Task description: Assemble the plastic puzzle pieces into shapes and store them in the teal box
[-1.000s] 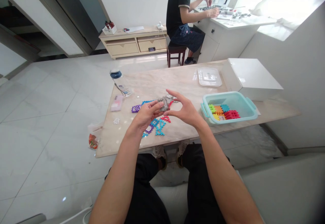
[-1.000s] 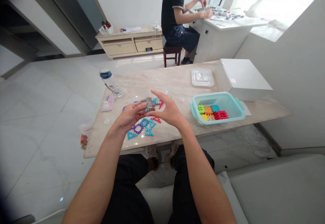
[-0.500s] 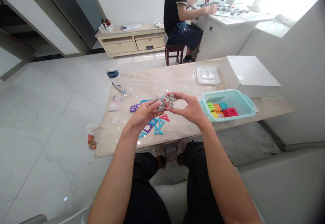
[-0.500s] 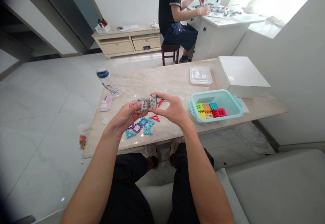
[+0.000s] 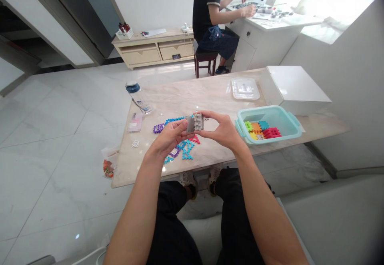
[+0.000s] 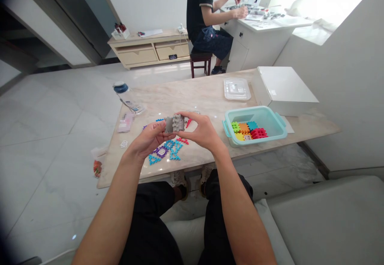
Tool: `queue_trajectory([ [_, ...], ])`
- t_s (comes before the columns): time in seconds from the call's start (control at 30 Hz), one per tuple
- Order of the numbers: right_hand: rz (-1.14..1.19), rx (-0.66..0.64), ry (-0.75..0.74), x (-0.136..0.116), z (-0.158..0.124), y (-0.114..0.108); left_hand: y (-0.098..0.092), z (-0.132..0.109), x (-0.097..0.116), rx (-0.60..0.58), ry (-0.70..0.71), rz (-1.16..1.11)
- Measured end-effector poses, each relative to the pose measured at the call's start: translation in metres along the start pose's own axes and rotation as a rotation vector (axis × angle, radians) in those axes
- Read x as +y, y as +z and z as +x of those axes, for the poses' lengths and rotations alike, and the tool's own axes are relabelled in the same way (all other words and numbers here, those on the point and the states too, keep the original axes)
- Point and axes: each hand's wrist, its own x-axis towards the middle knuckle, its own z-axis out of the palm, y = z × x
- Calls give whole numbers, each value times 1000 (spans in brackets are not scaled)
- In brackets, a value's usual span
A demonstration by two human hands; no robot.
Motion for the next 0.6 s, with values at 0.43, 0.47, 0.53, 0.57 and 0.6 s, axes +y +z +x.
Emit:
queue_trajectory([
  [0.43, 66, -77, 39, -4, 3, 13, 7, 0, -4, -22, 19, 24],
  [0.47, 67, -80, 36, -4, 3, 13, 7, 0, -3, -15, 19, 33],
  [0.53, 58, -85, 27, -2, 2, 13, 8, 0, -3, -4, 21, 50],
  [0.57, 48, -86, 20, -1, 2, 13, 7, 0, -3, -3, 23, 54],
  [0.6, 36, -88, 12, 0, 2, 13, 7, 0, -4, -7, 24, 53],
])
